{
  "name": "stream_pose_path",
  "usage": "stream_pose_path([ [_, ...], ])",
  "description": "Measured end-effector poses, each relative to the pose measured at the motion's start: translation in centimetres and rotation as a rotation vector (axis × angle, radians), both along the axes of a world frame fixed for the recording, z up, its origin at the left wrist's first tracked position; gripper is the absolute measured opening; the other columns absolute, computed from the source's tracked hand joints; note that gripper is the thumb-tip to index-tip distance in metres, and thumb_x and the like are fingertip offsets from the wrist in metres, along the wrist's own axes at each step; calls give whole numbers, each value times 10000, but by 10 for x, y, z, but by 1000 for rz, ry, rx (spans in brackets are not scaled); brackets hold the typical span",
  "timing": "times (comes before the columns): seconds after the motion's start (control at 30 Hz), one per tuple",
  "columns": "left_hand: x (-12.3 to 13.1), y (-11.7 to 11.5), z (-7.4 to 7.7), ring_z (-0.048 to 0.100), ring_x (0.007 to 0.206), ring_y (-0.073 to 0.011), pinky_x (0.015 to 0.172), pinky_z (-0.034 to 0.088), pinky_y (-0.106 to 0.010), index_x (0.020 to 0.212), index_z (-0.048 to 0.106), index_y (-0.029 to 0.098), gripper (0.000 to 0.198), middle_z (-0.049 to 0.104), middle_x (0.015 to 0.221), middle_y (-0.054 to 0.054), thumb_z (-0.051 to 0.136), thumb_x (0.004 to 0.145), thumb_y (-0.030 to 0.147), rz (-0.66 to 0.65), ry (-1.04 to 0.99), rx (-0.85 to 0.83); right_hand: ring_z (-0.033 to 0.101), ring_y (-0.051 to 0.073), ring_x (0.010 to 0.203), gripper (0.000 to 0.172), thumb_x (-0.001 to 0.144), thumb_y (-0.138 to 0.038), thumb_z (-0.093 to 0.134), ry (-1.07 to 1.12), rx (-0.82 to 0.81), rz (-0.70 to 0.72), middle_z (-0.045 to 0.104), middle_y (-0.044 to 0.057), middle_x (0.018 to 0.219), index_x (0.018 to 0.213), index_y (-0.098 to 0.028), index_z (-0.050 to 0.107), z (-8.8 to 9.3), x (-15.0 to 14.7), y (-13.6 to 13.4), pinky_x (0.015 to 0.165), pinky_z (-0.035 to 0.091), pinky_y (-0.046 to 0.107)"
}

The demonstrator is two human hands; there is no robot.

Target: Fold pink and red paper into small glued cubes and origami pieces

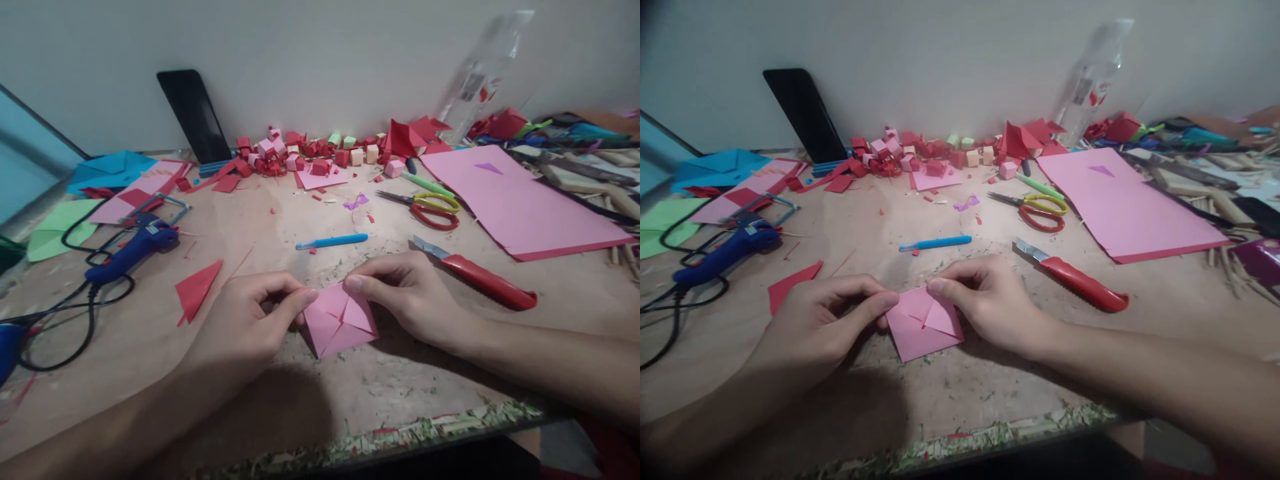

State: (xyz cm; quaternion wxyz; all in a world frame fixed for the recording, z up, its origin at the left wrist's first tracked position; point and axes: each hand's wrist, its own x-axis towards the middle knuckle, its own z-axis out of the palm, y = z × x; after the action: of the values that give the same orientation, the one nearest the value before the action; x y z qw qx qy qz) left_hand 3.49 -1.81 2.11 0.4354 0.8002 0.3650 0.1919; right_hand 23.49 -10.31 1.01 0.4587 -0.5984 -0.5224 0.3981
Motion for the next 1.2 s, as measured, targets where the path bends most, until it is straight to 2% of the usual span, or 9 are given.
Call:
stream_pose_path([
  [0.1, 0, 2, -1, 609, 599, -125, 537, 426, -207, 683, 741, 192, 288, 711, 635, 20, 657, 911, 346, 12, 5, 38, 509, 122, 579, 274, 857, -342, 682, 62, -35, 24, 591, 10, 619, 661, -151, 699, -2, 2, 0, 513, 402, 233],
  [0.23, 1, 3, -5, 658, 652, -133, 593, 481, -201, 727, 752, 187, 261, 747, 696, 11, 644, 923, 322, -43, -51, -24, 432, 97, 519, 335, 853, -413, 706, 275, -110, 17, 516, -17, 581, 644, -156, 651, -9, 3, 3, 475, 327, 229],
  [0.33, 1, 3, -9, 667, 657, -126, 605, 495, -193, 742, 750, 186, 252, 748, 706, 15, 633, 932, 305, -69, -92, -72, 453, 100, 539, 344, 870, -437, 692, 352, -63, 2, 539, -9, 602, 681, -150, 682, -13, 4, 6, 506, 341, 233],
  [0.43, 1, 3, -11, 655, 661, -115, 614, 487, -186, 745, 750, 186, 251, 739, 704, 23, 638, 937, 303, -66, -111, -64, 504, 119, 582, 374, 907, -468, 660, 272, -24, 28, 607, 22, 651, 739, -143, 739, -13, 5, 8, 544, 380, 247],
  [0.6, -1, 2, -12, 659, 684, -115, 630, 489, -187, 775, 762, 189, 220, 752, 734, 25, 653, 934, 294, -73, -139, -69, 532, 125, 598, 251, 841, -369, 734, 92, -50, 47, 657, 23, 675, 728, -146, 753, -7, 5, 6, 555, 406, 251],
  [0.73, -1, 3, -13, 664, 695, -119, 636, 494, -191, 782, 768, 189, 213, 758, 747, 20, 658, 929, 297, -85, -156, -125, 502, 114, 557, 267, 843, -380, 726, 78, -45, 4, 639, 9, 632, 713, -148, 751, -8, 4, 5, 513, 382, 243],
  [0.93, 2, 3, -11, 649, 665, -121, 610, 484, -196, 769, 773, 177, 220, 750, 729, 3, 673, 913, 309, -69, -183, -189, 559, 117, 630, 216, 831, -361, 767, 152, 18, -35, 700, 13, 715, 751, -161, 774, -9, 3, 6, 591, 441, 236],
  [1.07, 1, 3, -13, 615, 640, -117, 597, 478, -197, 748, 758, 167, 219, 717, 700, 1, 690, 895, 314, 3, -217, -162, 564, 116, 647, 202, 788, -347, 824, 247, -49, 100, 703, 11, 739, 782, -150, 780, -4, 7, 8, 614, 451, 231],
  [1.2, 2, 3, -17, 616, 675, -124, 614, 485, -204, 806, 756, 172, 186, 717, 749, 2, 712, 889, 333, 39, -281, -169, 547, 120, 645, 215, 775, -337, 837, 226, -149, 223, 666, 8, 713, 779, -131, 775, -1, 9, 8, 616, 457, 237],
])
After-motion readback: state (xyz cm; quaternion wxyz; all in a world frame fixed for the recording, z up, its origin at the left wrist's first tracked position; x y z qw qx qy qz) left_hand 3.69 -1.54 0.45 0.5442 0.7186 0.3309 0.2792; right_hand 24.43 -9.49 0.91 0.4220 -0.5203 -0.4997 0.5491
